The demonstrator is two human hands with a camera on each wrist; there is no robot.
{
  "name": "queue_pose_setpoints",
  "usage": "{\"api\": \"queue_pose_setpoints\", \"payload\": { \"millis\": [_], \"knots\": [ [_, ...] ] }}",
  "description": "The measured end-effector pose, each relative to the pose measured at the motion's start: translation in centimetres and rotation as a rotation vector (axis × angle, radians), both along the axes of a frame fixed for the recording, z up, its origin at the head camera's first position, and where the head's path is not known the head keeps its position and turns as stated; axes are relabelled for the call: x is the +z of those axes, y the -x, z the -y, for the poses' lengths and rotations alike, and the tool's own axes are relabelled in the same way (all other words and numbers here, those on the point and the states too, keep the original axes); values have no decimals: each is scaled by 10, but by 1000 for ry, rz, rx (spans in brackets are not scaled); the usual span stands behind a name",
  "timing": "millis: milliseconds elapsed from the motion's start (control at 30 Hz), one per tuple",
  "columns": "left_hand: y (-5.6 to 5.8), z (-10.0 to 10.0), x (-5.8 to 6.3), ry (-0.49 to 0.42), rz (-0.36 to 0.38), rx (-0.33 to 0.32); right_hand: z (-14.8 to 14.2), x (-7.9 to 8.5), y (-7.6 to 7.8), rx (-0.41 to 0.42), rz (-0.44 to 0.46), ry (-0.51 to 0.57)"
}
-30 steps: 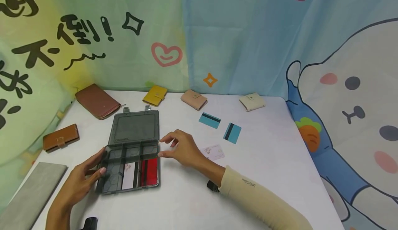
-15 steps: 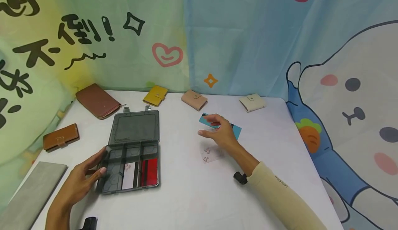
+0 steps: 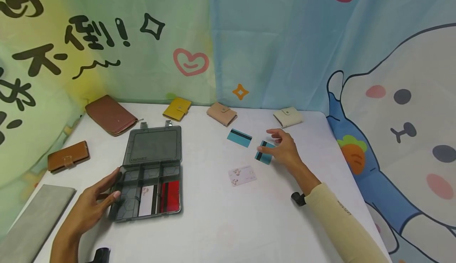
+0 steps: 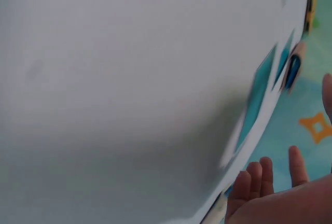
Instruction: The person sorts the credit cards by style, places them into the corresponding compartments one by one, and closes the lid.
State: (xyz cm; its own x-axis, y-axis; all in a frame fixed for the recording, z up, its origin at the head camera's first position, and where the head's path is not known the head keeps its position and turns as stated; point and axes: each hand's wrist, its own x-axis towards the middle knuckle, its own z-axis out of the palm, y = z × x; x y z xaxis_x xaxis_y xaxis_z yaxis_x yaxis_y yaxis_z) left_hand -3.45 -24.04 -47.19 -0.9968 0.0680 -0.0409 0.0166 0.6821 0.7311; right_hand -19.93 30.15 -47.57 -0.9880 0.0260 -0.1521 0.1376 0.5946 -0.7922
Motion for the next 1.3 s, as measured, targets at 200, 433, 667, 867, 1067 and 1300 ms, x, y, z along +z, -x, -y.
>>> {"api": "queue_pose_setpoints", "payload": {
  "millis": [200, 433, 667, 867, 1067, 1300],
  "knots": [
    [0, 1, -3, 10, -9, -4, -14, -7, 4, 2, 49, -118],
    [0, 2, -6, 24, -14, -5, -15, -8, 5, 20, 56, -257],
    [0, 2, -7, 18, -5, -3, -14, -7, 11, 29, 78, -254],
    [0, 3, -6, 30, -11, -5, 2, 1, 8, 33, -29, -84],
    [0, 2, -5, 36, -11, -2, 34, 15, -5, 53, -167, 92],
    [-1, 0, -5, 9, 15, 8, 81, 31, -18, 119, -147, 353]
  ]
}}
